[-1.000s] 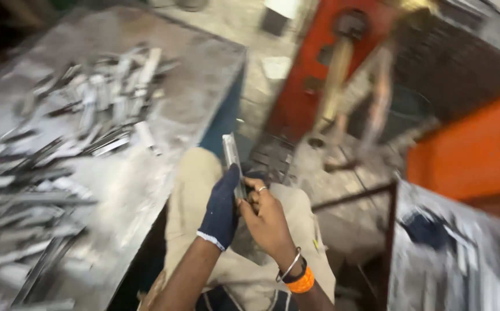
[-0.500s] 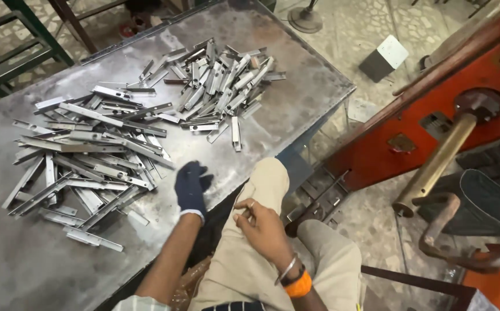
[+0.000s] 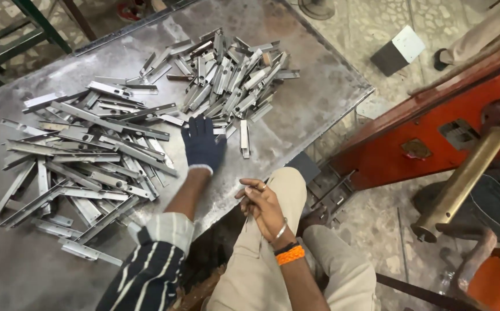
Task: The person sits between two tables covered with metal strip parts, picks up individual parts from a pile, turns them over and looks them over by hand, and places them onto the adjacent table. The person repeats this pick-and-check handling one part at a time throughout the episode.
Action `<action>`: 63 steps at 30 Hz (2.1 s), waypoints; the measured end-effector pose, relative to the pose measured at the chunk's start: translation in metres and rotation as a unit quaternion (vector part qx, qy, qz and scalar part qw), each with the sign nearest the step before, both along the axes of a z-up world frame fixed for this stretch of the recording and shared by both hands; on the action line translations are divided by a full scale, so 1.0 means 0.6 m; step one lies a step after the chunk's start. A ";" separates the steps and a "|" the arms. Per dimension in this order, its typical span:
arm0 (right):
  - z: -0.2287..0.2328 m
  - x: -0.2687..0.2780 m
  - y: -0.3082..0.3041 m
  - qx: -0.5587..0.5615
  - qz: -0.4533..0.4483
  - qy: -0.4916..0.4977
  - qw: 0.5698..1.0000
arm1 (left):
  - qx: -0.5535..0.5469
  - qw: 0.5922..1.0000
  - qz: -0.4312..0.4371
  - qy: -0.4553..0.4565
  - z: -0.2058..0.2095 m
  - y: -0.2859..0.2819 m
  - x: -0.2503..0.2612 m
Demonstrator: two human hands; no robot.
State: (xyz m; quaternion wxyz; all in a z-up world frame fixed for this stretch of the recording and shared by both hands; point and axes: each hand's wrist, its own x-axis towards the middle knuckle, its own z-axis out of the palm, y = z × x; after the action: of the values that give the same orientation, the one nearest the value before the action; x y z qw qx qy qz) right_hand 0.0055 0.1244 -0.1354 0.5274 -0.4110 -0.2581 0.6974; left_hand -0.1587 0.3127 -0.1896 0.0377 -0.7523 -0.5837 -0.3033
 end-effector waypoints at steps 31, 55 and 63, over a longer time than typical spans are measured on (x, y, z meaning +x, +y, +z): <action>-0.009 0.008 -0.015 0.048 -0.029 0.109 0.992 | -0.115 0.991 0.043 -0.053 -0.003 -0.170 -0.021; 0.005 0.257 -0.605 -0.163 -0.587 -0.227 0.760 | -0.716 0.482 -0.438 -0.252 0.204 -0.579 0.345; -0.055 0.327 -0.877 -0.435 -0.662 -0.518 0.321 | -0.816 0.311 -0.287 -0.393 0.203 -0.608 0.362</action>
State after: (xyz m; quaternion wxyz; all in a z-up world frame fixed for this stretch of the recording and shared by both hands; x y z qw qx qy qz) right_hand 0.2016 -0.4020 -0.1684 0.3186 -0.8939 0.2198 -0.2262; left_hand 0.0586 -0.0519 -0.0680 -0.9188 -0.3130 -0.2284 0.0757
